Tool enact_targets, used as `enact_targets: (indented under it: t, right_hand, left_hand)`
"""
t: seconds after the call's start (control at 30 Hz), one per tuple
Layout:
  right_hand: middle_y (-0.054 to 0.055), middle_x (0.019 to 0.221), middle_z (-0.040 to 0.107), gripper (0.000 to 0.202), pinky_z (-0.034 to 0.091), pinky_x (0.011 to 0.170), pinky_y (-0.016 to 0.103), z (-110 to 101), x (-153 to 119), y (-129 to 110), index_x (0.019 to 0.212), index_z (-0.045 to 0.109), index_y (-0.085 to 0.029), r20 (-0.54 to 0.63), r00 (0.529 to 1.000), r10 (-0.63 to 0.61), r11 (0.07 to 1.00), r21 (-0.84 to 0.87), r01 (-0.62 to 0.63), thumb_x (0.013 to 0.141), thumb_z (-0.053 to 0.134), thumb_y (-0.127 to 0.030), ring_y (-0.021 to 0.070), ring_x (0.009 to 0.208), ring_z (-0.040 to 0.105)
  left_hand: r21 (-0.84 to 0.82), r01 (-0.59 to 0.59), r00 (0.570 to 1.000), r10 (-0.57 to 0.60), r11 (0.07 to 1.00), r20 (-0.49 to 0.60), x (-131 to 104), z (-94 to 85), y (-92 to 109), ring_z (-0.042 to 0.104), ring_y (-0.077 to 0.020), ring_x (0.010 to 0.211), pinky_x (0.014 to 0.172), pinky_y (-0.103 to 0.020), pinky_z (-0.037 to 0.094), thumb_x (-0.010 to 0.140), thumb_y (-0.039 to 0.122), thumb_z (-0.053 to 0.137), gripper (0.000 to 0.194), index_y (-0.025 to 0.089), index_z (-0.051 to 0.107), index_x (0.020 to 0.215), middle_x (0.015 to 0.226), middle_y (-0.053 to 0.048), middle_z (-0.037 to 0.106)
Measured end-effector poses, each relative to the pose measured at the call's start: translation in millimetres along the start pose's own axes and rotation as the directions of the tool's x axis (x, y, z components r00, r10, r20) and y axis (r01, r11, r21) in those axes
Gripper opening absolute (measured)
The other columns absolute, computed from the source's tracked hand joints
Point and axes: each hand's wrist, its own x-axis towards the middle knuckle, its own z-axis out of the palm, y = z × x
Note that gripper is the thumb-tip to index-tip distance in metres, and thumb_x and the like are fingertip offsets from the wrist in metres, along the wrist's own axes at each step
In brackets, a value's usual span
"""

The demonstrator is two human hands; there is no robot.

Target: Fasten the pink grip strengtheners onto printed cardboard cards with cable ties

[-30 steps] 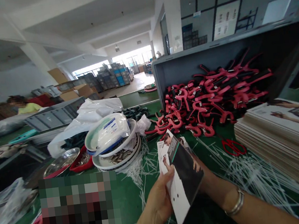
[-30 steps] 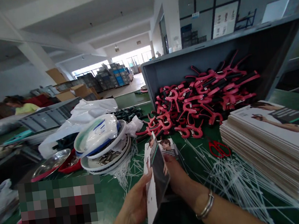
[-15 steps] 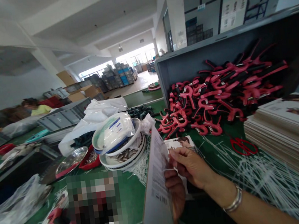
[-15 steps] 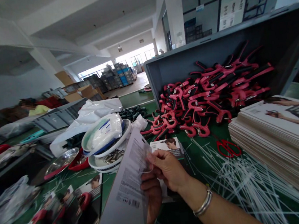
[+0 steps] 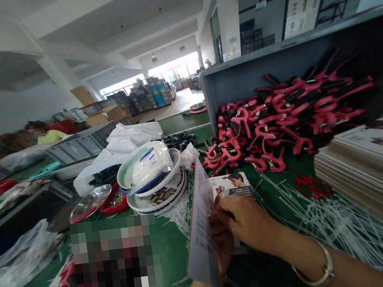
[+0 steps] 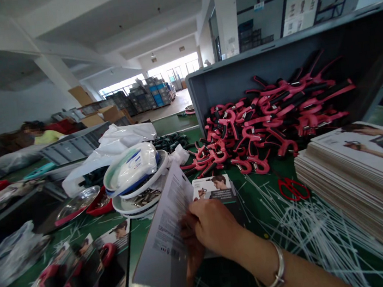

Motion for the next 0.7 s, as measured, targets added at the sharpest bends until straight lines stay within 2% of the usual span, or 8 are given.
enact_targets:
  t: [0.07,0.2,0.4,0.53,0.6,0.67,0.7]
  right_hand:
    - [0.009,0.082,0.067,0.019,0.04,0.068,0.027,-2.8,-1.7,-3.7,0.075,0.062,-0.015,0.028,0.999,-0.023,0.991,-0.128,0.027,0.082,0.045,-0.011,0.019,0.079,0.061]
    - [0.011,0.092,0.065,0.026,0.042,0.076,0.027,-3.4,-3.1,-6.0,0.085,0.062,-0.012,0.054,0.998,-0.013,0.981,-0.193,0.023,0.076,0.041,-0.001,0.0195,0.09,0.059]
    - [0.012,0.093,0.065,0.021,0.043,0.075,0.029,1.7,-3.8,-2.1,0.084,0.063,-0.012,0.047,0.996,-0.073,0.957,-0.277,0.083,0.078,0.045,-0.004,0.0209,0.087,0.06]
    - [0.012,0.089,0.065,0.018,0.044,0.072,0.029,5.1,-5.2,-2.3,0.082,0.063,-0.013,0.04,0.994,-0.101,0.941,-0.321,0.109,0.079,0.047,-0.006,0.0214,0.083,0.06]
    - [0.012,0.089,0.065,0.019,0.044,0.075,0.032,7.0,-4.7,-0.9,0.083,0.064,-0.013,0.022,0.998,-0.065,0.967,-0.247,0.068,0.08,0.047,-0.005,0.0225,0.085,0.059]
    - [0.012,0.093,0.064,0.017,0.043,0.082,0.036,8.6,-3.1,3.5,0.087,0.064,-0.013,-0.031,0.999,0.024,0.997,0.073,-0.021,0.081,0.05,-0.007,0.0235,0.091,0.058]
    - [0.011,0.097,0.063,0.015,0.044,0.084,0.038,9.1,-2.1,6.9,0.092,0.064,-0.013,-0.052,0.996,0.076,0.957,0.284,-0.058,0.083,0.052,-0.011,0.0231,0.093,0.057]
  left_hand:
    - [-0.064,-0.005,1.0,0.004,0.998,-0.016,-0.6,-1.3,-0.2,0.052,-0.0063,0.059,0.046,-0.011,0.039,0.078,0.026,0.062,0.024,0.027,0.062,0.102,0.079,0.001,0.062]
    - [-0.088,0.009,1.0,-0.011,0.996,-0.026,2.0,-7.5,-2.6,0.048,-0.0067,0.054,0.044,-0.013,0.038,0.083,0.027,0.056,0.018,0.025,0.064,0.099,0.08,0.0,0.062]
    - [-0.096,0.017,1.0,-0.019,0.995,-0.011,2.4,-8.5,-3.3,0.048,-0.0039,0.052,0.043,-0.009,0.036,0.08,0.027,0.061,0.016,0.027,0.065,0.095,0.074,0.003,0.063]
    - [-0.112,0.024,0.995,-0.034,0.993,-0.093,0.1,-2.6,-3.1,0.049,-0.0034,0.051,0.042,-0.008,0.037,0.076,0.024,0.065,0.009,0.026,0.067,0.085,0.068,0.005,0.063]
    - [-0.068,0.024,0.988,-0.034,0.997,-0.152,0.7,0.2,-4.3,0.055,-0.0062,0.056,0.047,-0.011,0.042,0.076,0.021,0.064,0.01,0.026,0.067,0.085,0.068,0.004,0.064]
    - [-0.002,0.008,0.986,-0.009,1.0,-0.168,1.8,4.2,-4.6,0.06,-0.0113,0.067,0.058,-0.017,0.049,0.075,0.022,0.065,0.015,0.024,0.066,0.089,0.075,0.001,0.066]
    - [0.035,-0.009,0.989,0.014,0.999,-0.149,2.2,7.0,-3.9,0.062,-0.0136,0.071,0.064,-0.021,0.051,0.073,0.023,0.067,0.021,0.024,0.064,0.094,0.079,0.0,0.067]
